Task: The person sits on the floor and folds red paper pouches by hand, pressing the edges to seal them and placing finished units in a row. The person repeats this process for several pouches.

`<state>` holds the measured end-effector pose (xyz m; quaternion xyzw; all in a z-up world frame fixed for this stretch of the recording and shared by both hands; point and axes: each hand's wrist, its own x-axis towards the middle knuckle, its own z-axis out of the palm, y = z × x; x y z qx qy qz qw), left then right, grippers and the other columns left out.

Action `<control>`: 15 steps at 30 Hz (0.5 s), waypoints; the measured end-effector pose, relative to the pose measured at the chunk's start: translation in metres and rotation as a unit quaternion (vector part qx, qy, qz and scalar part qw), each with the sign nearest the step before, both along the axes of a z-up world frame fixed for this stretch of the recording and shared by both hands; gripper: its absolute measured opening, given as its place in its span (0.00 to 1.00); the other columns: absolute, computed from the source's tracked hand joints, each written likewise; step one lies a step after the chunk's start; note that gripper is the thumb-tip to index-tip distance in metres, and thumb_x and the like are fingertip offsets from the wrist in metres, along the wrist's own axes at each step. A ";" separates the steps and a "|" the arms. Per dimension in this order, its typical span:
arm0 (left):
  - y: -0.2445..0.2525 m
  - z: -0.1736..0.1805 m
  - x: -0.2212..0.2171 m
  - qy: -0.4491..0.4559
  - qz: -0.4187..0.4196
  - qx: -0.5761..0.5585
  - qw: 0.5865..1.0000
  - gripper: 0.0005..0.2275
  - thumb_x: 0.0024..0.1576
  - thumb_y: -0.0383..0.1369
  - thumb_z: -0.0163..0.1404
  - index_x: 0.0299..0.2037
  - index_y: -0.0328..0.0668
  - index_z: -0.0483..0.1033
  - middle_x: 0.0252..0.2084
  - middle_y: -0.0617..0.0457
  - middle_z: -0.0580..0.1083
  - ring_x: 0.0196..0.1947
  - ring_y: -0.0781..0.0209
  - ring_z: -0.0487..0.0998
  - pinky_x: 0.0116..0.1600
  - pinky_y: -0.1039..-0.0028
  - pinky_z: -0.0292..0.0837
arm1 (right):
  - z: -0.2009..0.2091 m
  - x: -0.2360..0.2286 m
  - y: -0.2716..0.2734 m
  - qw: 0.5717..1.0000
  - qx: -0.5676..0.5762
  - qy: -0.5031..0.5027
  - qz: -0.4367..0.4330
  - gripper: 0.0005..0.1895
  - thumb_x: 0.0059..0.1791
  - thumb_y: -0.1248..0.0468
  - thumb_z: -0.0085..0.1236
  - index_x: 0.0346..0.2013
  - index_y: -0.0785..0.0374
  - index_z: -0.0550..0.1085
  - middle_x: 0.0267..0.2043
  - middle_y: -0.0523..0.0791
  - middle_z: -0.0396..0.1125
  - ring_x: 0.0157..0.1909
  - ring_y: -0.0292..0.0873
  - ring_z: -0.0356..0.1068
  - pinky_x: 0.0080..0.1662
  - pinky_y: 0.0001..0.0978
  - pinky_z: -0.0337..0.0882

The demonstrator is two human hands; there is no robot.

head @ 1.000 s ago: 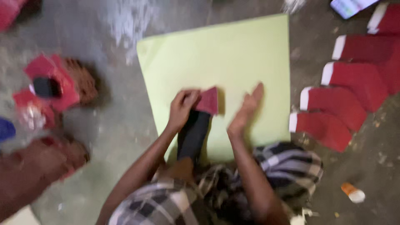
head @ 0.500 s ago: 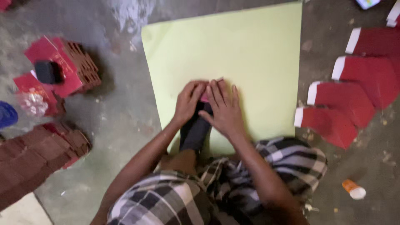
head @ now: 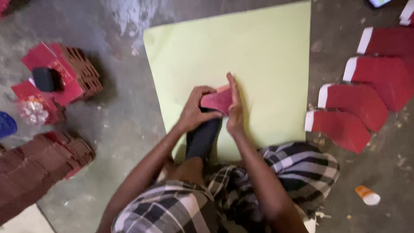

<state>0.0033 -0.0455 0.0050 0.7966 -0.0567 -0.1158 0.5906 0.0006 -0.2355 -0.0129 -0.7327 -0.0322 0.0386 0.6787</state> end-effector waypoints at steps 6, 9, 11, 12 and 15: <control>0.007 -0.002 0.004 0.019 -0.007 0.008 1.000 0.27 0.52 0.30 0.62 0.64 0.41 0.69 0.63 0.43 0.73 0.62 0.50 0.74 0.65 0.63 0.70 | -0.009 0.006 0.011 1.000 0.010 -0.004 0.000 0.61 0.51 0.20 0.21 0.77 0.70 0.51 0.79 0.55 0.50 0.82 0.51 0.46 0.79 0.43 0.43; 0.002 0.005 0.015 -0.045 -0.005 0.081 0.996 0.25 0.52 0.32 0.62 0.62 0.41 0.72 0.57 0.43 0.77 0.55 0.51 0.78 0.58 0.63 0.74 | -0.010 0.012 0.009 0.993 0.099 0.058 -0.013 0.59 0.51 0.20 0.24 0.71 0.71 0.60 0.72 0.55 0.61 0.75 0.52 0.59 0.74 0.44 0.58; -0.005 0.011 0.035 -0.122 0.007 0.205 0.971 0.22 0.52 0.35 0.63 0.57 0.41 0.76 0.45 0.44 0.82 0.44 0.48 0.81 0.48 0.61 0.76 | -0.014 0.034 0.004 0.995 0.098 0.027 -0.024 0.54 0.54 0.24 0.22 0.65 0.71 0.64 0.64 0.54 0.66 0.69 0.49 0.64 0.70 0.42 0.62; -0.011 0.014 0.033 -0.066 -0.003 0.229 0.971 0.21 0.54 0.39 0.61 0.57 0.42 0.76 0.40 0.44 0.81 0.39 0.50 0.82 0.44 0.62 0.77 | -0.015 0.032 -0.001 0.995 0.096 0.026 -0.029 0.51 0.55 0.26 0.21 0.62 0.71 0.66 0.61 0.54 0.68 0.65 0.48 0.67 0.67 0.41 0.64; -0.033 0.022 0.010 0.013 -0.040 0.244 0.969 0.20 0.59 0.45 0.59 0.55 0.41 0.75 0.30 0.44 0.80 0.28 0.52 0.82 0.34 0.64 0.77 | -0.028 0.023 -0.017 0.963 -0.052 0.165 -0.209 0.46 0.60 0.35 0.20 0.34 0.71 0.75 0.32 0.53 0.74 0.36 0.48 0.75 0.48 0.39 0.75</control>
